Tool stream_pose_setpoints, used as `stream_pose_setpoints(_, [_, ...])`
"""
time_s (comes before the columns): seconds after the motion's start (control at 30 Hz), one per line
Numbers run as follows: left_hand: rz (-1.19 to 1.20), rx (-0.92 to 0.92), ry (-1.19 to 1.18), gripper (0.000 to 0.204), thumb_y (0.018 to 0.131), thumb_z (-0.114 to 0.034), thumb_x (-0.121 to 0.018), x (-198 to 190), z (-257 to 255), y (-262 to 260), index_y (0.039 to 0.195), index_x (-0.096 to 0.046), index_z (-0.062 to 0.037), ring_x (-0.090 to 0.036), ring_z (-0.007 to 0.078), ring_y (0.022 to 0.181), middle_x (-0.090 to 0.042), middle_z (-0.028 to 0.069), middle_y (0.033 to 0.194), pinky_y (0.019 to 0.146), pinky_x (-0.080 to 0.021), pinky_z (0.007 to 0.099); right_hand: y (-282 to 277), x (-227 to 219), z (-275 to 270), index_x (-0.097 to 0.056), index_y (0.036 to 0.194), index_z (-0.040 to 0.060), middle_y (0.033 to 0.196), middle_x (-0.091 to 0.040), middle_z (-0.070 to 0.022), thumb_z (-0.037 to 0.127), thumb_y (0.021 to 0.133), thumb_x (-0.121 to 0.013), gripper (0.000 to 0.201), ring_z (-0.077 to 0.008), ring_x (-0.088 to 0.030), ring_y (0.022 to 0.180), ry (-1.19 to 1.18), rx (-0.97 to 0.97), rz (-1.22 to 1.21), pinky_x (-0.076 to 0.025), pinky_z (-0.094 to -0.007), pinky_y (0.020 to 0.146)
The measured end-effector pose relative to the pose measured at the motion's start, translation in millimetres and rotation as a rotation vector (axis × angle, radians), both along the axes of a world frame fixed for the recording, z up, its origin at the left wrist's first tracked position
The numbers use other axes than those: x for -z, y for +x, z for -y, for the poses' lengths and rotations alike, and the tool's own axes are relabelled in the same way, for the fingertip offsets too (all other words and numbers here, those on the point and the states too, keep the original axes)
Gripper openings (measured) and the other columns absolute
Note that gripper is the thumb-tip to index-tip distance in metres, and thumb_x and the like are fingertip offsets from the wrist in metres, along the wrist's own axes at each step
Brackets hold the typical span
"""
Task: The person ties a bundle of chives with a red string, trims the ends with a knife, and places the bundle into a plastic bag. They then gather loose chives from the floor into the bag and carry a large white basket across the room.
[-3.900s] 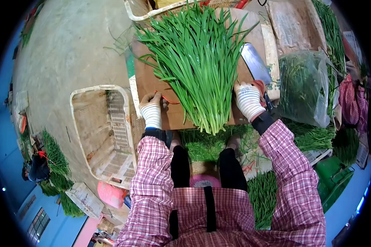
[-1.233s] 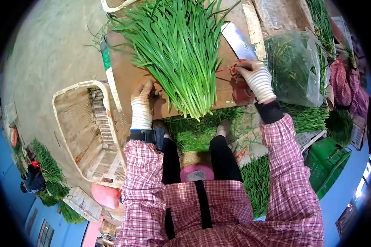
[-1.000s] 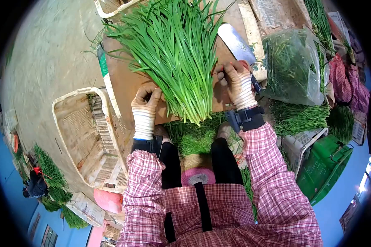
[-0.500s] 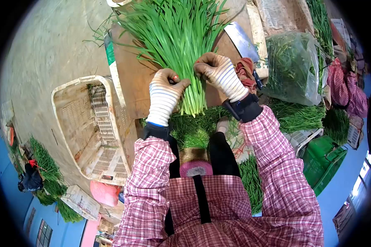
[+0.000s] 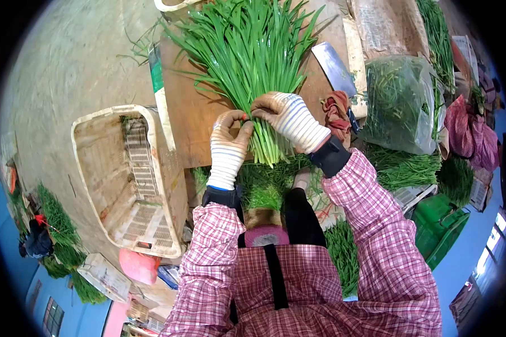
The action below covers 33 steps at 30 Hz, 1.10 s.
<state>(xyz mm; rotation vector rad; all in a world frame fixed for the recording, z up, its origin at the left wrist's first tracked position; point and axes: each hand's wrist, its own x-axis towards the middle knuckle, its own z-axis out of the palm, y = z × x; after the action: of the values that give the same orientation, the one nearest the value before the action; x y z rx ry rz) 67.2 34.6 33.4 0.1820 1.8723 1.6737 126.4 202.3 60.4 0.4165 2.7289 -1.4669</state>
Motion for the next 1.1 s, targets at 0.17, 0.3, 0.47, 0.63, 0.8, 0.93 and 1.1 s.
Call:
stream_pose_setpoints(0.17, [-0.196, 0.042, -0.080, 0.021, 0.075, 0.003, -0.072, -3, 3, 5, 0.093, -0.062, 0.0008, -0.057, 0.0163, 0.096, -0.054, 0.0067, 0.107, 0.086, -0.050, 0.0280, 6, 0, 6, -0.067, 0.100, 0.0044, 0.093, -0.067, -0.0146, 0.012, 0.085, -0.064, 0.017, -0.0312, -0.065, 0.088, -0.188, 0.042, -0.061, -0.052, -0.0365, 0.076])
stream_pose_setpoints(0.3, [-0.330, 0.101, -0.166, 0.023, 0.074, 0.001, -0.074, -2, -5, 2, 0.094, -0.062, 0.0006, -0.057, 0.0135, 0.091, -0.059, 0.0054, 0.099, 0.081, -0.049, 0.0259, 4, -3, 5, -0.067, 0.099, 0.0032, 0.090, -0.067, -0.0151, 0.011, 0.084, -0.064, 0.018, -0.0289, -0.066, 0.086, -0.370, 0.152, 0.069, -0.052, -0.0338, 0.076])
stream_pose_setpoints(0.47, [0.071, -0.054, 0.009, 0.017, 0.081, 0.003, -0.069, 13, 1, -3, 0.097, -0.064, 0.0010, -0.058, 0.0088, 0.082, -0.065, 0.0032, 0.091, 0.076, -0.049, 0.0229, -7, -11, 12, -0.068, 0.094, 0.0030, 0.086, -0.067, -0.0147, 0.013, 0.082, -0.066, 0.015, -0.0294, -0.066, 0.081, 0.106, -0.022, 0.065, -0.052, -0.0355, 0.073])
stream_pose_setpoints(0.63, [0.098, -0.231, 0.059, 0.011, 0.083, 0.002, -0.068, 17, 1, 4, 0.094, -0.066, 0.0008, -0.061, 0.0087, 0.079, -0.068, 0.0042, 0.088, 0.074, -0.050, 0.0232, -25, -4, 21, -0.065, 0.090, 0.0027, 0.081, -0.065, -0.0191, 0.014, 0.081, -0.066, 0.015, -0.0372, -0.064, 0.078, 0.284, -0.116, 0.156, -0.051, -0.0433, 0.070])
stream_pose_setpoints(0.8, [0.072, -0.247, 0.072, 0.012, 0.081, 0.001, -0.069, 18, 9, 5, 0.092, -0.065, -0.0001, -0.058, 0.0068, 0.074, -0.066, 0.0021, 0.084, 0.070, -0.049, 0.0221, -35, -10, 27, -0.058, 0.091, 0.0015, 0.078, -0.064, -0.0209, 0.011, 0.079, -0.066, 0.017, -0.0398, -0.063, 0.077, 0.369, -0.201, 0.151, -0.050, -0.0453, 0.067])
stream_pose_setpoints(0.93, [-0.012, -0.188, 0.078, 0.023, 0.081, 0.003, -0.069, 23, 12, 0, 0.101, -0.059, -0.0014, -0.057, 0.0070, 0.077, -0.064, 0.0035, 0.086, 0.072, -0.049, 0.0219, -38, -9, 28, -0.056, 0.090, 0.0010, 0.075, -0.063, -0.0222, 0.010, 0.078, -0.066, 0.018, -0.0406, -0.063, 0.075, 0.374, -0.220, 0.139, -0.050, -0.0462, 0.065])
stream_pose_setpoints(1.1, [0.030, -0.147, 0.105, 0.034, 0.083, 0.006, -0.064, 28, 15, 0, 0.114, -0.051, -0.0006, -0.060, 0.0106, 0.086, -0.063, 0.0068, 0.095, 0.080, -0.050, 0.0239, -40, -5, 27, -0.054, 0.090, 0.0004, 0.072, -0.062, -0.0234, 0.011, 0.077, -0.066, 0.020, -0.0408, -0.064, 0.073, 0.379, -0.235, 0.121, -0.050, -0.0464, 0.063])
